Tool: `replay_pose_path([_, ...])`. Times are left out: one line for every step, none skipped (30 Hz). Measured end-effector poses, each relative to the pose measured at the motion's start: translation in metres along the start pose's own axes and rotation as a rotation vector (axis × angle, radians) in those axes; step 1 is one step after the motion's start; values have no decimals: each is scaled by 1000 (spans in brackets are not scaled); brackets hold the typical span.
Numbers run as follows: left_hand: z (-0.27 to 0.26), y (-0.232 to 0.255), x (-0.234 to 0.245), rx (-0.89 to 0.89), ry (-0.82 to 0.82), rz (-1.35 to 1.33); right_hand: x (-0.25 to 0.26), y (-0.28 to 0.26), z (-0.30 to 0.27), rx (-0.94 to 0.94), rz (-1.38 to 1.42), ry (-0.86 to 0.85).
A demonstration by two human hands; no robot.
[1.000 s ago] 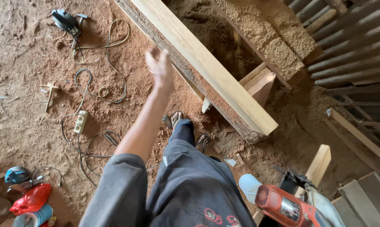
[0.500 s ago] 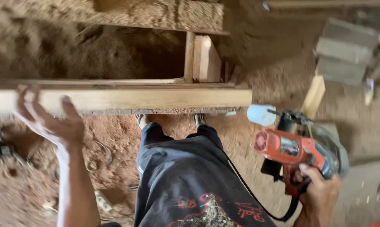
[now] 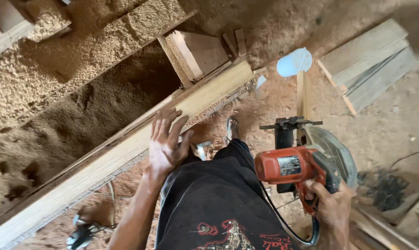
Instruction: The person holds a wooden board against a circular saw base and uses a metal ruler to measure the wood.
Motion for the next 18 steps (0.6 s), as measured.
replay_pose_path([5, 4, -6, -11, -18, 9, 5, 18, 5, -18, 14, 1])
replay_pose_path([10, 10, -12, -20, 11, 15, 12, 35, 10, 0, 7, -10])
replay_pose_path([15, 16, -20, -29, 40, 21, 20, 51, 15, 18, 0, -22])
replay_pose_path([23, 23, -22, -33, 23, 19, 23, 51, 18, 1, 3, -17])
replay_pose_path([31, 29, -25, -1, 15, 74, 28, 52, 22, -52, -18, -7])
replay_pose_path([39, 35, -28, 30, 6, 131, 32, 54, 25, -108, -39, 1])
replay_pose_path([34, 29, -37, 25, -12, 130, 40, 63, 31, -126, -36, 4])
replay_pose_path([31, 18, -46, 100, -26, 243, 46, 70, 39, -107, -27, -33])
replay_pose_path([28, 7, -54, 172, -40, 357, 51, 76, 47, -88, -18, -70])
replay_pose_path([32, 11, -59, 168, -51, 360, 61, 87, 57, -100, -15, -68])
replay_pose_path([37, 16, -60, 130, 40, 475, 70, 94, 66, -22, -118, -128])
replay_pose_path([41, 21, -61, 92, 135, 588, 77, 101, 77, 61, -221, -189])
replay_pose_path([38, 16, -67, 89, 128, 590, 85, 105, 85, 55, -218, -190])
replay_pose_path([34, 10, -70, 85, 149, 627, 90, 106, 94, 138, -291, -250])
replay_pose_path([29, 4, -72, 81, 170, 663, 95, 107, 100, 222, -363, -310])
replay_pose_path([35, 17, -71, 86, 165, 672, 102, 111, 109, 221, -361, -322])
replay_pose_path([41, 29, -68, 84, 155, 654, 105, 111, 115, 302, -372, -354])
replay_pose_path([45, 39, -62, 92, 150, 641, 106, 108, 124, 392, -383, -396])
Point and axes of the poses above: each hand's wrist, its own z-axis towards the middle knuckle, its own x-axis out of the back of the hand, y = z × x, the point moved 4 cm from there along z, towards the middle knuckle, and after that the axes turned 6 degrees about x, right-handed, at the moved point
